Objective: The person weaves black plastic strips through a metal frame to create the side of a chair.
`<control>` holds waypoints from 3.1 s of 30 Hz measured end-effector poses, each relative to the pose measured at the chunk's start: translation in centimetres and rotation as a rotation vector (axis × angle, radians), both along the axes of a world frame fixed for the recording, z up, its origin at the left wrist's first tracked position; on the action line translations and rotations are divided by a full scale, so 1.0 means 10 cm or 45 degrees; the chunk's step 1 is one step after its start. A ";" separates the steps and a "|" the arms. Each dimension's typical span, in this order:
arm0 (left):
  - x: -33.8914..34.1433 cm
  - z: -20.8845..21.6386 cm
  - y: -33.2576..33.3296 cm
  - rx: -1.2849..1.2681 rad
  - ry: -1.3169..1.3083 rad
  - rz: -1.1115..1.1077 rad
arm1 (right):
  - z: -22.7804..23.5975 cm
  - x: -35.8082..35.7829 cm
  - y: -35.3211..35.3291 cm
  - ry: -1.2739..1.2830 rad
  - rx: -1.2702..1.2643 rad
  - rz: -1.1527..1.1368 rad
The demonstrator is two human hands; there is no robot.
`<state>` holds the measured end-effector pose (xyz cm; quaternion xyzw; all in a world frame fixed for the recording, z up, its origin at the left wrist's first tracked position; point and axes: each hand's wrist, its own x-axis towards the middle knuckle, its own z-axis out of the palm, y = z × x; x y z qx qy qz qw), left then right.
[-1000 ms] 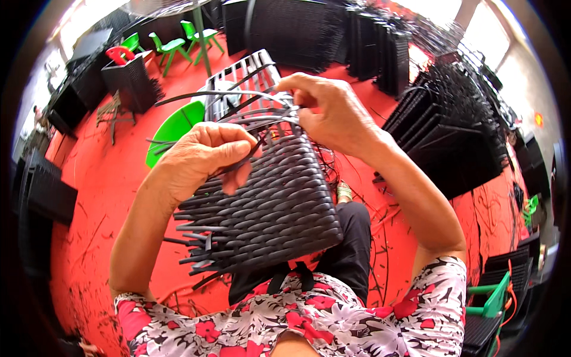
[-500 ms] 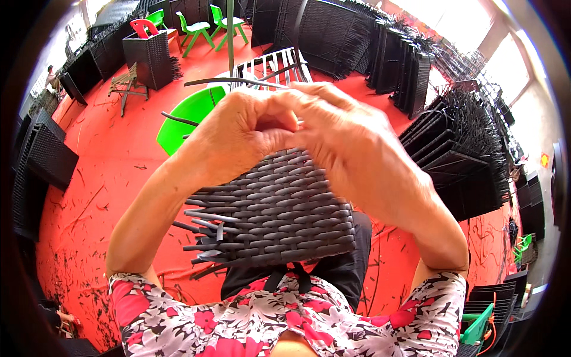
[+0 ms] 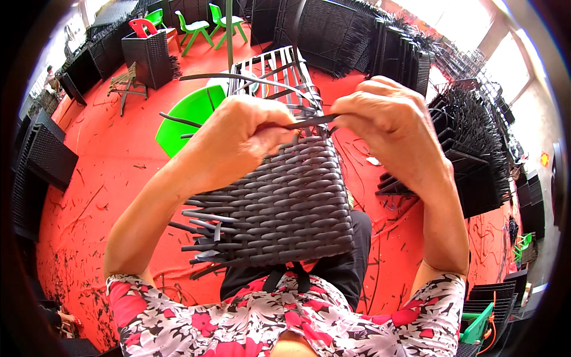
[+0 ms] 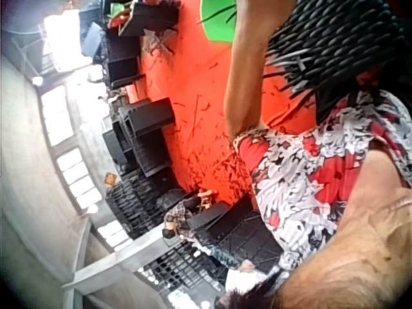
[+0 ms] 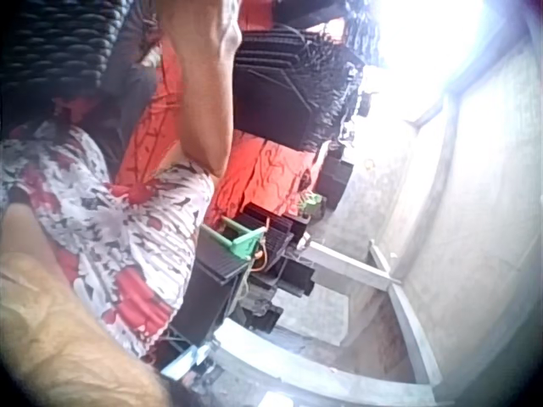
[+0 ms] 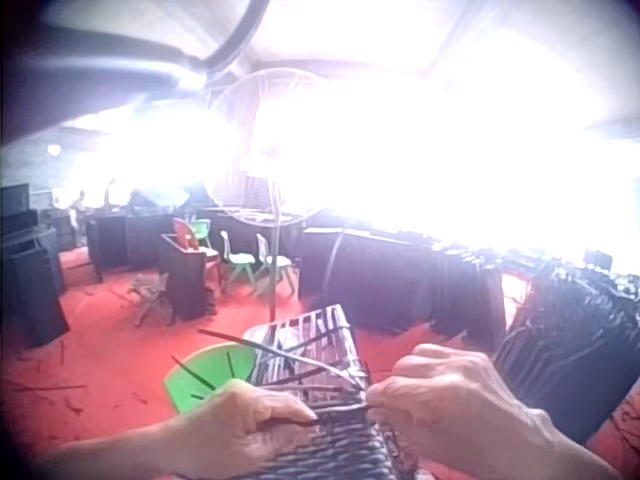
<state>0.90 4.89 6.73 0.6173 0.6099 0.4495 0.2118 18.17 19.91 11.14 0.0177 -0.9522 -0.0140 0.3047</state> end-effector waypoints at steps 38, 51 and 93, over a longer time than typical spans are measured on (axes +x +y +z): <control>0.00 -0.67 0.39 0.240 0.751 0.239 | -0.42 0.05 0.09 -0.164 -0.321 -0.225; -0.11 -0.91 0.72 0.063 0.308 0.208 | -0.57 -0.20 0.33 -0.306 -0.611 -0.215; -0.39 -0.84 0.31 -0.220 0.066 0.230 | -0.74 -0.70 0.03 -0.486 -0.420 -0.047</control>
